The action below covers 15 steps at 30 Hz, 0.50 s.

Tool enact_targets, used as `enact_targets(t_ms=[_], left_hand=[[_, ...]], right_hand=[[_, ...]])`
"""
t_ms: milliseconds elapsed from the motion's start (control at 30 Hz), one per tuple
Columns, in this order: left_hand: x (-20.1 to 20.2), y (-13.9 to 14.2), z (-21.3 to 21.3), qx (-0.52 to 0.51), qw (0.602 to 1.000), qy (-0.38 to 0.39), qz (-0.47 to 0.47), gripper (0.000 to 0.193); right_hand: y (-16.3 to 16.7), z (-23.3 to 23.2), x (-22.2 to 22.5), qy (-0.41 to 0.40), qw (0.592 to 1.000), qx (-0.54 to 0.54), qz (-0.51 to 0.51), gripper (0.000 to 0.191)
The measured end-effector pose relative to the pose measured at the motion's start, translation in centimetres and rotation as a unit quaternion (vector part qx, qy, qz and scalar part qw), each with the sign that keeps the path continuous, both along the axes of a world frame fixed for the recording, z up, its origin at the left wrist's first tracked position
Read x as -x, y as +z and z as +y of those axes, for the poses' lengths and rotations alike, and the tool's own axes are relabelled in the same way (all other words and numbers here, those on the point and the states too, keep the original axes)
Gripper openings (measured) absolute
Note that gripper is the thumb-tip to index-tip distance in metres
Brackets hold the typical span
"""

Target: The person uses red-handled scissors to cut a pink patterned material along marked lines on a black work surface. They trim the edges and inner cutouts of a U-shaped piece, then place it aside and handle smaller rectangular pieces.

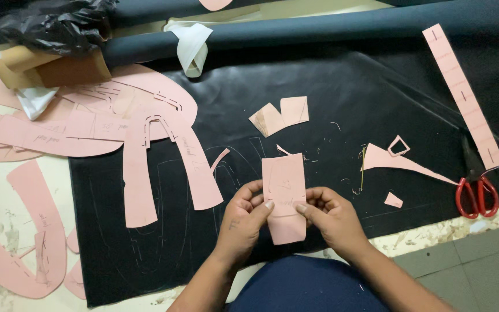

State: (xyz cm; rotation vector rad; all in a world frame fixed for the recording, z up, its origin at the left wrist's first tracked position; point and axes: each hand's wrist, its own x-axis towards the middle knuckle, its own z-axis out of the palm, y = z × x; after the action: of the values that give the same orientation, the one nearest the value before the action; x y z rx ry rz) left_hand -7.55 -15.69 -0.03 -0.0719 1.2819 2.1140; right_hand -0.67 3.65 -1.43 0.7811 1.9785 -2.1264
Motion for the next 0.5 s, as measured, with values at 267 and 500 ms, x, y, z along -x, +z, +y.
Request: enact_targets(t_ms=[267,500], left_hand=[[-0.29,-0.10,-0.22,-0.022,0.999,-0.025,0.024,0.063],[-0.13,0.30,-0.37,0.001,1.000,-0.027,0.014,0.064]], right_hand=[[-0.44,0.41,0.00,0.008,0.999,0.043,0.022,0.028],[-0.58,0.63,-0.29,0.026,0.997,0.064,0.037,0.031]])
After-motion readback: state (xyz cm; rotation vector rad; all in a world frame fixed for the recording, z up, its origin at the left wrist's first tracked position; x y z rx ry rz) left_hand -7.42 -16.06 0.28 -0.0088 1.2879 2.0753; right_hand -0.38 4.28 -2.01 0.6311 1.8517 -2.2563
